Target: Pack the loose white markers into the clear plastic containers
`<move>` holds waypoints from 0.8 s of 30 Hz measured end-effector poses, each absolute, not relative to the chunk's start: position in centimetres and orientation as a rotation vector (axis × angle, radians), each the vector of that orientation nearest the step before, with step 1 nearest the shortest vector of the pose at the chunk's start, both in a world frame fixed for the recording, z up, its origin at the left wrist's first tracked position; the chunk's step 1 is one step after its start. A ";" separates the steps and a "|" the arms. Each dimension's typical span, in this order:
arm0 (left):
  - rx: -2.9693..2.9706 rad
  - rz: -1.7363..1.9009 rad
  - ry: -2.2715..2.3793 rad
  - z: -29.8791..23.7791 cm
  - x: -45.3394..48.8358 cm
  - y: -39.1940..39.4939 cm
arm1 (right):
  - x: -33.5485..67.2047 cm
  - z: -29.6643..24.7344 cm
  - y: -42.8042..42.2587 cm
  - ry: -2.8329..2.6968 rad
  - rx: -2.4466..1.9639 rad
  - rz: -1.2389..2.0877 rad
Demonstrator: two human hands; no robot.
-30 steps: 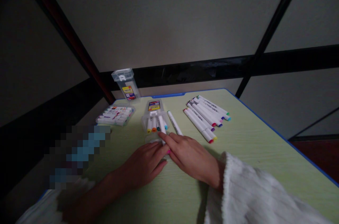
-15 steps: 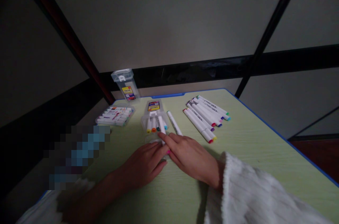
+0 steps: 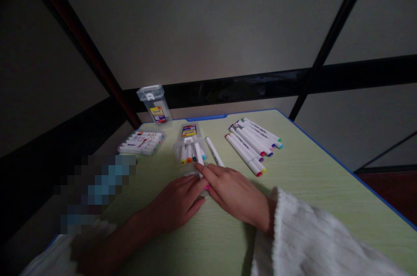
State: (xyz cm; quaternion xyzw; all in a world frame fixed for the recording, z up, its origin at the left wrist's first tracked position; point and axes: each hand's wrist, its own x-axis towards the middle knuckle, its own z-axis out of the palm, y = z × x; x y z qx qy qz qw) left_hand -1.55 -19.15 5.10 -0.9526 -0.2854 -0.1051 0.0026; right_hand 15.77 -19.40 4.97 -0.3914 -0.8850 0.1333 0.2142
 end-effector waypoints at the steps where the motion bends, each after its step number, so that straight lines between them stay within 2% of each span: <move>1: -2.988 -0.329 -0.895 5.1 -1.5 -19.2 | 15.8 5.0 -19.4 -2.454 -1.082 0.364; 24: -2.956 -0.342 -0.852 4.8 -1.6 -19.2 | 15.9 5.0 -19.6 -2.481 -1.104 0.351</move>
